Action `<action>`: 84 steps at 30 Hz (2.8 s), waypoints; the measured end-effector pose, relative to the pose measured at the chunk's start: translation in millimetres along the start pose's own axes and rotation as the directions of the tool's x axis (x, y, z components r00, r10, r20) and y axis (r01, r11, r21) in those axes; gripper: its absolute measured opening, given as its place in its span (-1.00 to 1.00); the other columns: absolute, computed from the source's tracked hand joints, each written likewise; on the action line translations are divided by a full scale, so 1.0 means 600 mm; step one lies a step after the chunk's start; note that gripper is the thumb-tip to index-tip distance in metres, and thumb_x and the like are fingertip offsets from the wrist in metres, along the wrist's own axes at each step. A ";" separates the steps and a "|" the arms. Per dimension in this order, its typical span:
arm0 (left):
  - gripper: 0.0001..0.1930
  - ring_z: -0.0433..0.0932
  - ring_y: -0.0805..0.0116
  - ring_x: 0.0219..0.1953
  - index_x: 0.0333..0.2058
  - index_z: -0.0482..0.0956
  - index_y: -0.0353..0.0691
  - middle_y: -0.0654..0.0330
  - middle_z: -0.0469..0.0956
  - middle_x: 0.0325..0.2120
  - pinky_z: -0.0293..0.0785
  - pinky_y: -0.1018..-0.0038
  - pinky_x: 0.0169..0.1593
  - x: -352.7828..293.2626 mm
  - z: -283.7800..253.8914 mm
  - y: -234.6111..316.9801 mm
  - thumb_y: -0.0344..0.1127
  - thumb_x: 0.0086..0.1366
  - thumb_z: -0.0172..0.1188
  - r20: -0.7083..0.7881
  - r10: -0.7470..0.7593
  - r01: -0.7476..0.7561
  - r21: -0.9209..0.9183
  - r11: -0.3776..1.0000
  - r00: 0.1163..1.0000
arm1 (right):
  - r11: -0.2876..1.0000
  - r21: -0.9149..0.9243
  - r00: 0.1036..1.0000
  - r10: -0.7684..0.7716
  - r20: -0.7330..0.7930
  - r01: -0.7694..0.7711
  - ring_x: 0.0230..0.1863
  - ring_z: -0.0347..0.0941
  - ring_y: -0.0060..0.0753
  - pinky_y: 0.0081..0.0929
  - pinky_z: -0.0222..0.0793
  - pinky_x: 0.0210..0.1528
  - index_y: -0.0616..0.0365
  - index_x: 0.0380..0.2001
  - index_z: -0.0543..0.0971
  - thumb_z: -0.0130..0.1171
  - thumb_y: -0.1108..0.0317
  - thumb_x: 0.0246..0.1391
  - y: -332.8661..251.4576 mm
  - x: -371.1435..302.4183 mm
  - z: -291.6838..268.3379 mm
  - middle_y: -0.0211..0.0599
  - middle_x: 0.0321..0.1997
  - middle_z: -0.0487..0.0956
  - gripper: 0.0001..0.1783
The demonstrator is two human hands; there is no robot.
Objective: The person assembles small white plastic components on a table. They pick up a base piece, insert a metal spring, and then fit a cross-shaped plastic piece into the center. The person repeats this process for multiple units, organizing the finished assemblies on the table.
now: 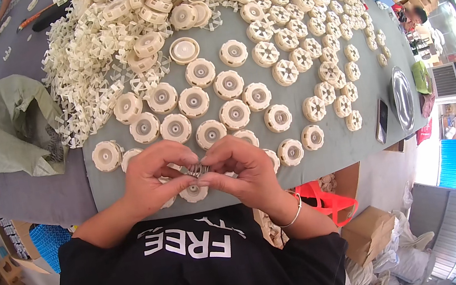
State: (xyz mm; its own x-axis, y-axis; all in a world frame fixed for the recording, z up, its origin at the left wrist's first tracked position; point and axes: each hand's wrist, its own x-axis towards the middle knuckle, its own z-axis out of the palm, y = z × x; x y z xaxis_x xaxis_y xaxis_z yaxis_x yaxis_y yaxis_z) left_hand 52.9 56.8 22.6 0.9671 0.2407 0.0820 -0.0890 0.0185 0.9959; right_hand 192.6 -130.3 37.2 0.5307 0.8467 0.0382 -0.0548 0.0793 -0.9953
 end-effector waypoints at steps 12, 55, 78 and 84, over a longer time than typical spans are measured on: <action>-0.76 0.61 0.46 -0.60 -0.15 0.61 -0.40 0.14 0.63 -0.48 0.54 0.60 -0.58 0.027 -0.108 -0.025 -0.30 0.43 0.32 0.594 -0.251 0.643 -0.736 0.213 0.764 | 0.127 -0.312 0.327 -0.570 0.754 0.942 -0.12 0.65 -0.23 -0.40 0.71 -0.17 0.14 -0.21 0.75 0.42 0.55 0.01 -0.049 0.162 0.011 -0.30 -0.05 0.62 -0.78; -0.74 0.62 0.50 -0.38 0.06 0.46 -0.29 0.00 0.66 -0.10 0.65 0.51 -0.37 0.036 -0.119 -0.047 -0.43 0.43 0.13 0.187 -0.391 0.355 -0.836 0.419 0.901 | 0.640 -0.752 0.971 0.240 0.003 -0.156 -0.23 0.64 -0.32 -0.32 0.56 -0.13 0.21 0.08 0.56 0.36 0.38 0.20 0.000 0.391 -0.085 -0.24 -0.19 0.63 -0.60; -0.72 0.61 0.44 -0.34 -0.01 0.50 -0.35 0.02 0.62 -0.13 0.62 0.53 -0.48 0.038 -0.142 -0.054 -0.39 0.34 0.12 0.071 -0.412 0.264 -0.862 0.432 0.908 | 0.245 -0.885 0.919 -0.119 0.377 0.395 0.13 0.53 0.17 -0.05 0.52 0.12 0.06 0.16 0.57 0.55 0.04 -0.04 0.065 0.433 0.063 0.00 0.20 0.50 -0.29; -0.81 0.48 0.51 -0.34 -0.15 0.49 -0.29 0.12 0.54 -0.18 0.45 0.65 -0.53 0.025 -0.223 -0.026 -0.30 0.42 0.01 -0.285 -0.183 -0.148 -0.832 0.535 0.941 | 0.055 -0.957 0.958 -0.040 0.283 0.285 -0.02 0.64 0.11 -0.03 0.59 0.00 0.02 0.17 0.53 0.33 0.18 0.04 0.039 0.438 0.095 -0.13 0.08 0.64 -0.41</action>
State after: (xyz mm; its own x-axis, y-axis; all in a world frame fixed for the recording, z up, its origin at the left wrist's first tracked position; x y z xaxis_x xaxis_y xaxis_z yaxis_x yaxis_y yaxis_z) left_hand 36.7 190.1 2.7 0.8585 0.4995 -0.1162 -0.3885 0.7814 0.4883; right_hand 282.5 124.3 29.1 0.2710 0.9572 0.1016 0.9577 -0.2575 -0.1285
